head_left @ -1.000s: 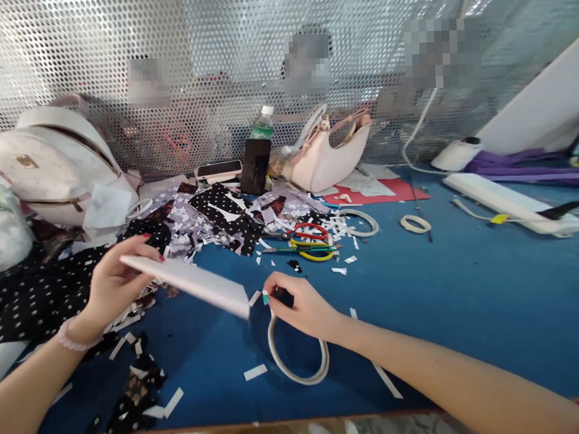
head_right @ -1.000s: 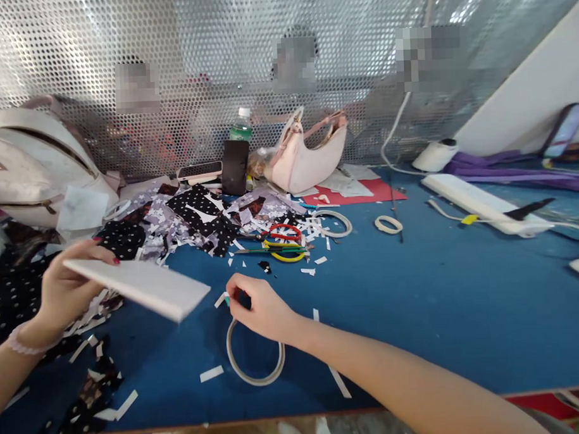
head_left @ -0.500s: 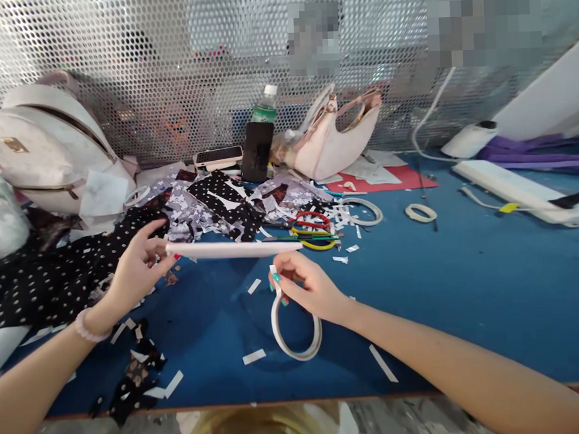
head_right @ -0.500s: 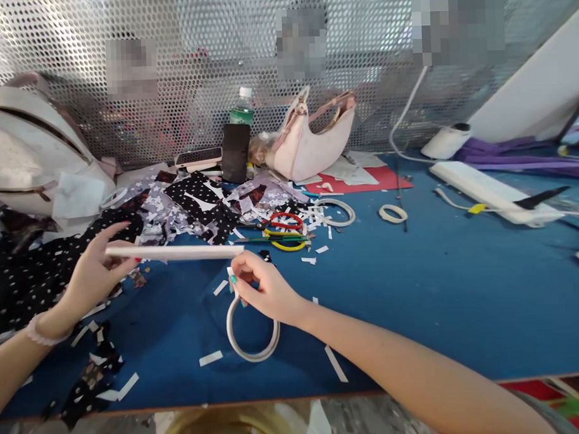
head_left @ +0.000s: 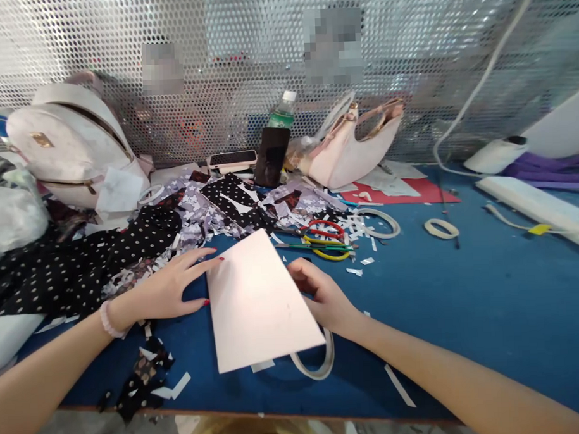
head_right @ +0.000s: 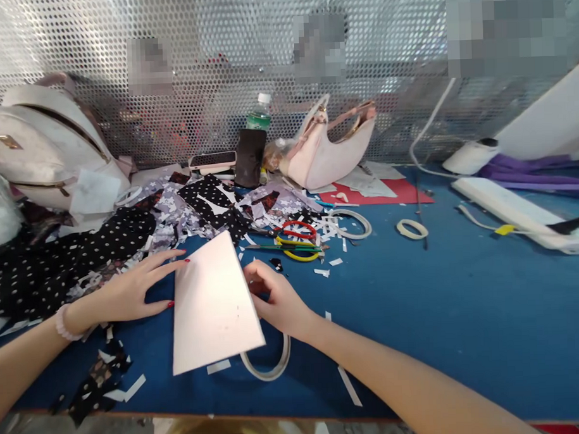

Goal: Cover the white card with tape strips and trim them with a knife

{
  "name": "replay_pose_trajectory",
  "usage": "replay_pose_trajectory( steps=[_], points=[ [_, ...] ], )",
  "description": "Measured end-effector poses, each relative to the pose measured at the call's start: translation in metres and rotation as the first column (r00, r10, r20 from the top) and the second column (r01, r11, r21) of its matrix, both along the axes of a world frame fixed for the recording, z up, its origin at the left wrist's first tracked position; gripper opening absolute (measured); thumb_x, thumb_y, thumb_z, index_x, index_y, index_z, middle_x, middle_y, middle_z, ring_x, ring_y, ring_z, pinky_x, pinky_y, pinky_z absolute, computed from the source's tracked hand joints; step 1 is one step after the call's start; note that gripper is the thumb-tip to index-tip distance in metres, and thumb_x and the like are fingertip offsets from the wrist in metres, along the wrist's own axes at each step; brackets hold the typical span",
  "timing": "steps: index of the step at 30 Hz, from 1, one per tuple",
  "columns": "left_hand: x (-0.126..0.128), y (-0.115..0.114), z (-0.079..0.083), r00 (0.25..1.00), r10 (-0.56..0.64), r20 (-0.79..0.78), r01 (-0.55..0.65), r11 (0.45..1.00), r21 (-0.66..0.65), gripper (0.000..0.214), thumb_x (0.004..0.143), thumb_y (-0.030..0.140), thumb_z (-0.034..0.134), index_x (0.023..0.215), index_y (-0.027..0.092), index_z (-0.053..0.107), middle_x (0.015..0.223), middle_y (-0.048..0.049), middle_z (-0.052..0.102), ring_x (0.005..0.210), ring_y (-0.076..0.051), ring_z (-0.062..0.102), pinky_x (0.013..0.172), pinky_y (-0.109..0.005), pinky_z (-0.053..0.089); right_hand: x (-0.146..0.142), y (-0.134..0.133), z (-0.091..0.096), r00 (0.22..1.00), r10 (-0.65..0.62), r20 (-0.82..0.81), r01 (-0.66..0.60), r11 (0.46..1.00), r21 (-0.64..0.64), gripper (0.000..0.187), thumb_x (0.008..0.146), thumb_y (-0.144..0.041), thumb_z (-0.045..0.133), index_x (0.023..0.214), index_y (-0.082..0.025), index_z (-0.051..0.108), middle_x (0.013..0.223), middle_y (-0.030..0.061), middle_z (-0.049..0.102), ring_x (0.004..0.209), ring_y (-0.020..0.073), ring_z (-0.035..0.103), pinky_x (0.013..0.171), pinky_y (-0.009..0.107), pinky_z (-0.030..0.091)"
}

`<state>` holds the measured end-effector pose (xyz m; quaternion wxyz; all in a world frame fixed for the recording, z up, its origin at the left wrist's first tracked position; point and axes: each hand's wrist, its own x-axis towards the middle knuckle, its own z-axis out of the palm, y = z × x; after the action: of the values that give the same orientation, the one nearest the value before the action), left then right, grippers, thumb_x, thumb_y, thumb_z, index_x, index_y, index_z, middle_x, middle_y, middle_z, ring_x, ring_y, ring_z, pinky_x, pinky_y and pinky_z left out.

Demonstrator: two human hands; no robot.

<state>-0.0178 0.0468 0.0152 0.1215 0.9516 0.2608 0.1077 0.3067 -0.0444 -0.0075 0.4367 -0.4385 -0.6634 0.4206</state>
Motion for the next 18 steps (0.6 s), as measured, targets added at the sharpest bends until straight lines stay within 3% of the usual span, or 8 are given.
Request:
replay_pose_trajectory(
  steps=[2,7,13,18],
  points=[
    [0.0021,0.0000,-0.0026,1.000,0.022,-0.003,-0.022,1.000,0.011,0.065,0.097,0.030,0.068,0.158,0.023,0.049,0.162,-0.0163,0.052,0.149,-0.034,0.054,0.125,-0.051,0.048,-0.0005,-0.0008,0.0003,1.000,0.001,0.009,-0.001,1.000,0.008,0.037,0.093,-0.056,0.071,0.088,-0.026,0.051,0.079,-0.0005,0.060,0.067,0.0161,0.056,0.057,0.027,0.047],
    [0.0070,-0.0027,-0.0084,0.999,0.041,0.003,-0.041,0.999,0.025,0.056,0.102,0.014,0.048,0.157,0.024,0.052,0.156,-0.0145,0.058,0.146,-0.029,0.056,0.124,-0.050,0.048,-0.0015,-0.0018,-0.0003,1.000,-0.003,0.018,0.003,1.000,0.014,0.037,0.091,-0.057,0.074,0.090,-0.026,0.052,0.078,-0.0007,0.061,0.066,0.0165,0.056,0.056,0.027,0.046],
    [0.0050,-0.0045,-0.0099,1.000,-0.012,-0.028,0.012,1.000,-0.005,0.065,0.098,0.026,0.061,0.161,0.023,0.046,0.160,-0.0169,0.054,0.149,-0.037,0.051,0.126,-0.062,0.041,0.0001,0.0006,-0.0045,0.997,-0.066,0.027,0.066,0.998,0.013,0.043,0.086,-0.055,0.079,0.088,-0.028,0.046,0.076,-0.0029,0.057,0.062,0.0153,0.052,0.055,0.027,0.045],
    [0.0093,-0.0049,-0.0094,1.000,-0.011,0.009,0.011,1.000,-0.012,0.064,0.098,0.026,0.061,0.160,0.022,0.047,0.147,-0.0165,0.063,0.140,-0.034,0.056,0.123,-0.055,0.044,0.0044,0.0018,-0.0055,0.993,-0.115,0.031,0.115,0.993,-0.002,0.047,0.082,-0.048,0.083,0.091,-0.029,0.041,0.068,-0.0078,0.050,0.058,0.0139,0.046,0.052,0.026,0.039]
  ],
)
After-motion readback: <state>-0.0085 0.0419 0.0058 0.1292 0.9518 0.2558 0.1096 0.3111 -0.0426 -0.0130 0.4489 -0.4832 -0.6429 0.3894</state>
